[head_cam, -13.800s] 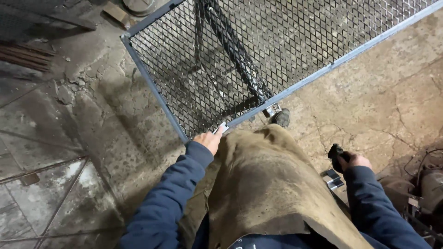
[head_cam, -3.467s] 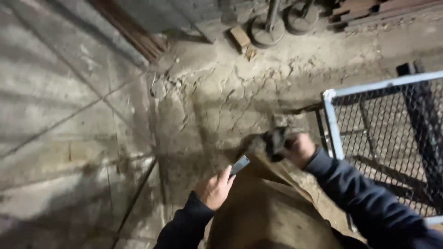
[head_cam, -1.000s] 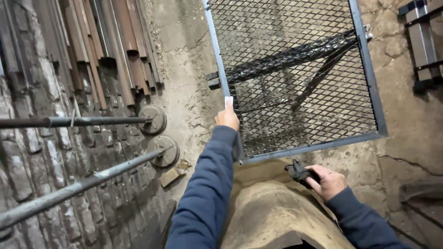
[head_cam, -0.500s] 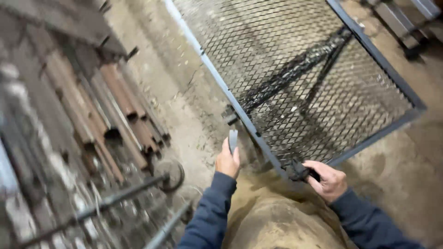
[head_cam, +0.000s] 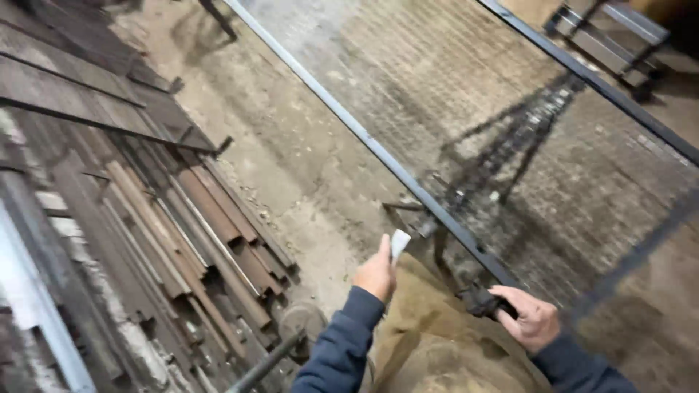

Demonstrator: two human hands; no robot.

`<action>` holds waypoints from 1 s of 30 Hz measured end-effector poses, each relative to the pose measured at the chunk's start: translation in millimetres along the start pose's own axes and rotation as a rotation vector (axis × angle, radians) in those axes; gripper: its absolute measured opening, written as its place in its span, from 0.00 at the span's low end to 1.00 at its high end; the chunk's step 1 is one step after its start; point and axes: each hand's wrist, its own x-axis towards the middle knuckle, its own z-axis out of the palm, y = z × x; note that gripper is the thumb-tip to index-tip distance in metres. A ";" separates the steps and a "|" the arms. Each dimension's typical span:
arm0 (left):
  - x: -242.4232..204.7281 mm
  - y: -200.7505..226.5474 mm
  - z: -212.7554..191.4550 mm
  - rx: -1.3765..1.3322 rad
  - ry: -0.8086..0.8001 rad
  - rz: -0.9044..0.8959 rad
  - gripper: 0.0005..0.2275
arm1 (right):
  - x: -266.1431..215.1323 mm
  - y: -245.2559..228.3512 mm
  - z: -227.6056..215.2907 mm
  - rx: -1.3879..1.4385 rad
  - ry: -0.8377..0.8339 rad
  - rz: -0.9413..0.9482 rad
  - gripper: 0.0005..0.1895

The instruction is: Inspecting and wiping the edges of metal mesh frames in a workshop setting.

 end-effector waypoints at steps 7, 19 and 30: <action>33.3 -75.8 -66.7 0.037 0.072 0.053 0.25 | 124.7 -15.9 73.4 0.110 -0.033 -0.019 0.23; 77.4 -125.6 -167.9 -0.645 0.118 -0.362 0.13 | 320.4 -98.6 143.4 0.219 -0.193 -0.351 0.22; 204.8 -234.1 -340.9 -0.851 0.351 -0.247 0.06 | 530.0 -308.3 266.0 0.373 -0.314 -0.294 0.12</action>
